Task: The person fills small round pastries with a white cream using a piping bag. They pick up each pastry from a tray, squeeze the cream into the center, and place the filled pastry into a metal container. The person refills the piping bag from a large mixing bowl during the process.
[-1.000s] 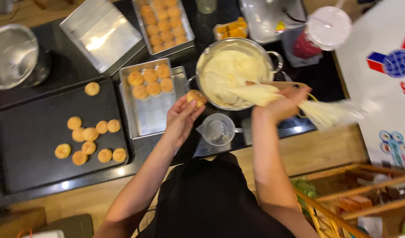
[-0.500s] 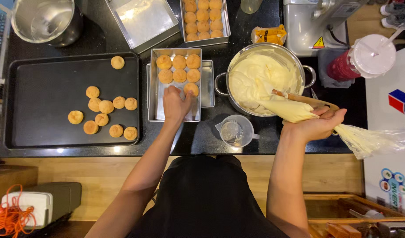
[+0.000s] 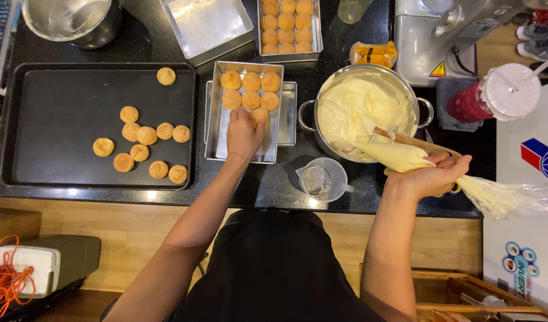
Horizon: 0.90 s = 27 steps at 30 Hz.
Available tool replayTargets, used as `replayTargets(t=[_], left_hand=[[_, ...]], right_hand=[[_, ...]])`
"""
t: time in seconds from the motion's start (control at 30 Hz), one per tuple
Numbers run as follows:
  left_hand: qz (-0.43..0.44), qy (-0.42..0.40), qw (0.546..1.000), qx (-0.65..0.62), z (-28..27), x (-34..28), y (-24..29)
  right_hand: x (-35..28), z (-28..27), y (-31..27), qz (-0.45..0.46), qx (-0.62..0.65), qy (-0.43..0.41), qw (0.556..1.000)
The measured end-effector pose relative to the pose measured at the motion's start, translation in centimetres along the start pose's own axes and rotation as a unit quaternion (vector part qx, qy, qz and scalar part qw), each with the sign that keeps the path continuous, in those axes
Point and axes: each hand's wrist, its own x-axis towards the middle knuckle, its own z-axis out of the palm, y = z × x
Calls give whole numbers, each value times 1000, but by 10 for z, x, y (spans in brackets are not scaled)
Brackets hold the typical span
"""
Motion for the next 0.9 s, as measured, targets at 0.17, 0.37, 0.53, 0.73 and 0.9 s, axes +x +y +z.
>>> replayTargets(t=[0.17, 0.37, 0.53, 0.73, 0.9], left_hand=[[105, 31, 993, -43, 4, -1, -4], [120, 10, 991, -62, 17, 0, -8], [125, 24, 988, -91, 30, -3, -15], [136, 9, 986, -96, 26, -3, -19], [133, 32, 979, -154, -14, -10, -21]], right_hand=[[2, -1, 1, -11, -11, -6, 1000], [3, -6, 3, -11, -17, -21, 1000], [17, -17, 9, -16, -63, -26, 998], [59, -36, 23, 13, -9, -86, 996], [97, -57, 32, 51, -41, -63, 996]])
